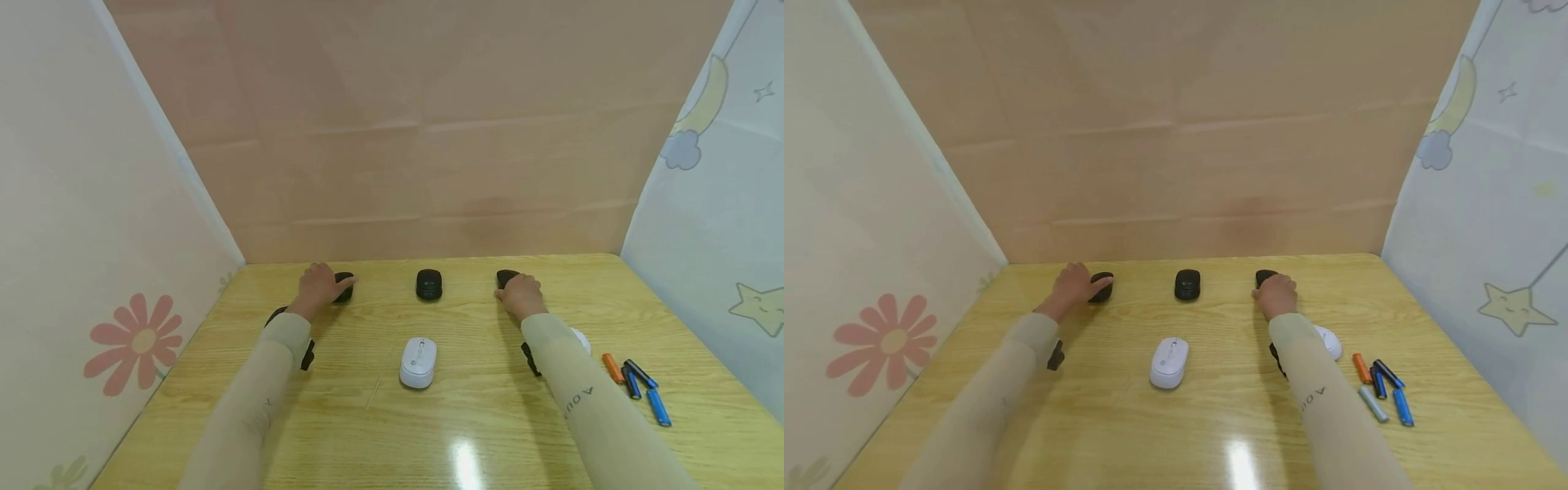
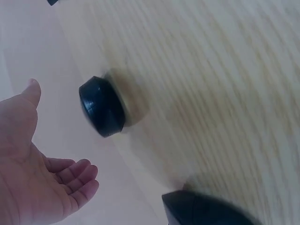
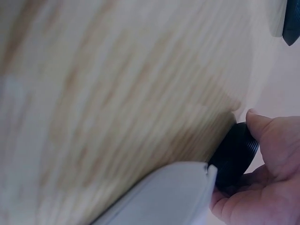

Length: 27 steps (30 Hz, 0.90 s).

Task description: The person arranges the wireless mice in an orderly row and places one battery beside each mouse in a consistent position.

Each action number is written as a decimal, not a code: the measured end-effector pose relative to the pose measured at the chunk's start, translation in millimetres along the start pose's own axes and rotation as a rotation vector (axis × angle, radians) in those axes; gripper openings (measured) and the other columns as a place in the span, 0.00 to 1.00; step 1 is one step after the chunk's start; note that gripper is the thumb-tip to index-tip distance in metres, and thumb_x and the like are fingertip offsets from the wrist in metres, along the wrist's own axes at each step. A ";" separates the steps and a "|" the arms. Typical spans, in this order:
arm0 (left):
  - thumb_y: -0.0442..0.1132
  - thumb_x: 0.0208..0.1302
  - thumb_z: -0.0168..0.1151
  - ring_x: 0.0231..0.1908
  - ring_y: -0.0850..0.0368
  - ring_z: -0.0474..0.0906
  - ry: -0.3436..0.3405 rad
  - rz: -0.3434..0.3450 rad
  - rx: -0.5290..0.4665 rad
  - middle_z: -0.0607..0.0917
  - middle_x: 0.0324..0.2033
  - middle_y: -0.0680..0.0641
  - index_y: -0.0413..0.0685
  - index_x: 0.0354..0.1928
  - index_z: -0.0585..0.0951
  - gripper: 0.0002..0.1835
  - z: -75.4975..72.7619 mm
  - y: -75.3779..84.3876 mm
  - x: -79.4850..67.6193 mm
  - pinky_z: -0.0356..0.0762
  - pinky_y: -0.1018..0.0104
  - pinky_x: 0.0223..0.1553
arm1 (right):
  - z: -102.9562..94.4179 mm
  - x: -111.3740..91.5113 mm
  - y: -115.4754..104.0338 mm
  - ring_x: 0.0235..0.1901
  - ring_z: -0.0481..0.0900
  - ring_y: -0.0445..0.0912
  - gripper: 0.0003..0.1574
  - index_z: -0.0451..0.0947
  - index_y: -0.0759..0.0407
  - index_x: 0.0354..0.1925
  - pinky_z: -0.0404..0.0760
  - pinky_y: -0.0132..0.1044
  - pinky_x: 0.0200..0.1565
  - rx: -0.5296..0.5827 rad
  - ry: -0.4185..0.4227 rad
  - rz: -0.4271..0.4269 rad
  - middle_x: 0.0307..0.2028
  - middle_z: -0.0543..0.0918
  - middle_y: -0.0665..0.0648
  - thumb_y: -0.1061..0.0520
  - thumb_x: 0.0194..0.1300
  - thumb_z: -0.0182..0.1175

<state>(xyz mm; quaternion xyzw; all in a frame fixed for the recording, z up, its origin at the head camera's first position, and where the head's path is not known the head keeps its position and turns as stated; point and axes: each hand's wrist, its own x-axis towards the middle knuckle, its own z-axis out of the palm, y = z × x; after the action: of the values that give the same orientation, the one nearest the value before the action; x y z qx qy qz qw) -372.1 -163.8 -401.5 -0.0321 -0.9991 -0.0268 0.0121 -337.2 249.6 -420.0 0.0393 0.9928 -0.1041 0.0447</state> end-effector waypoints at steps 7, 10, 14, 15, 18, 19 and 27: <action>0.71 0.65 0.47 0.39 0.39 0.72 0.001 0.043 -0.085 0.71 0.47 0.29 0.24 0.57 0.66 0.49 -10.9 -8.7 -14.0 0.76 0.49 0.39 | -0.2 0.4 0.5 0.53 0.63 0.75 0.45 0.52 0.95 0.56 0.73 0.59 0.48 0.022 -0.001 0.006 0.51 0.62 0.87 0.48 0.76 0.47; 0.70 0.64 0.49 0.40 0.40 0.71 0.004 0.075 -0.096 0.70 0.48 0.30 0.24 0.58 0.66 0.48 -12.9 -11.5 -20.0 0.75 0.50 0.40 | -0.7 0.3 0.3 0.54 0.63 0.76 0.44 0.53 0.95 0.56 0.73 0.59 0.49 0.016 0.006 -0.002 0.51 0.63 0.88 0.48 0.76 0.48; 0.70 0.63 0.51 0.41 0.40 0.72 0.023 0.088 -0.088 0.71 0.48 0.31 0.25 0.58 0.67 0.48 -14.7 -15.8 -29.2 0.75 0.50 0.40 | -1.6 0.2 0.6 0.53 0.64 0.75 0.44 0.55 0.95 0.54 0.72 0.60 0.50 -0.017 0.006 -0.021 0.49 0.64 0.88 0.48 0.76 0.48; 0.70 0.63 0.52 0.42 0.40 0.72 0.033 0.089 -0.087 0.72 0.48 0.31 0.25 0.58 0.66 0.48 -14.5 -17.8 -31.3 0.75 0.50 0.41 | -2.0 0.2 0.6 0.52 0.65 0.75 0.44 0.56 0.96 0.54 0.72 0.60 0.50 -0.024 0.005 -0.027 0.49 0.64 0.87 0.48 0.76 0.48; 0.70 0.63 0.52 0.47 0.36 0.72 0.057 0.099 -0.097 0.71 0.51 0.29 0.25 0.61 0.64 0.50 -12.9 -26.7 -37.4 0.74 0.47 0.46 | -3.0 0.0 0.6 0.51 0.66 0.74 0.44 0.57 0.96 0.52 0.73 0.59 0.48 -0.029 0.006 -0.033 0.48 0.65 0.87 0.48 0.76 0.48; 0.70 0.63 0.52 0.49 0.36 0.71 0.063 0.103 -0.101 0.71 0.51 0.29 0.25 0.62 0.63 0.50 -12.3 -29.9 -39.7 0.73 0.46 0.47 | -3.4 -0.1 0.4 0.51 0.66 0.74 0.44 0.57 0.96 0.52 0.73 0.59 0.49 -0.035 0.006 -0.035 0.48 0.65 0.87 0.47 0.76 0.48; 0.69 0.64 0.52 0.49 0.33 0.70 0.074 0.083 -0.074 0.71 0.50 0.27 0.22 0.62 0.63 0.51 -8.7 -50.8 -59.0 0.72 0.43 0.47 | -5.4 -2.7 -0.7 0.52 0.64 0.75 0.44 0.55 0.96 0.54 0.72 0.60 0.50 -0.008 -0.004 -0.026 0.50 0.64 0.88 0.48 0.76 0.48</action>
<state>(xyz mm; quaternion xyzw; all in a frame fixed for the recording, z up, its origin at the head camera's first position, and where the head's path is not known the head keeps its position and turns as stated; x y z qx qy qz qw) -316.4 -218.7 -397.0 -0.0728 -0.9941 -0.0646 0.0488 -334.9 249.9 -414.3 0.0259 0.9935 -0.1009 0.0454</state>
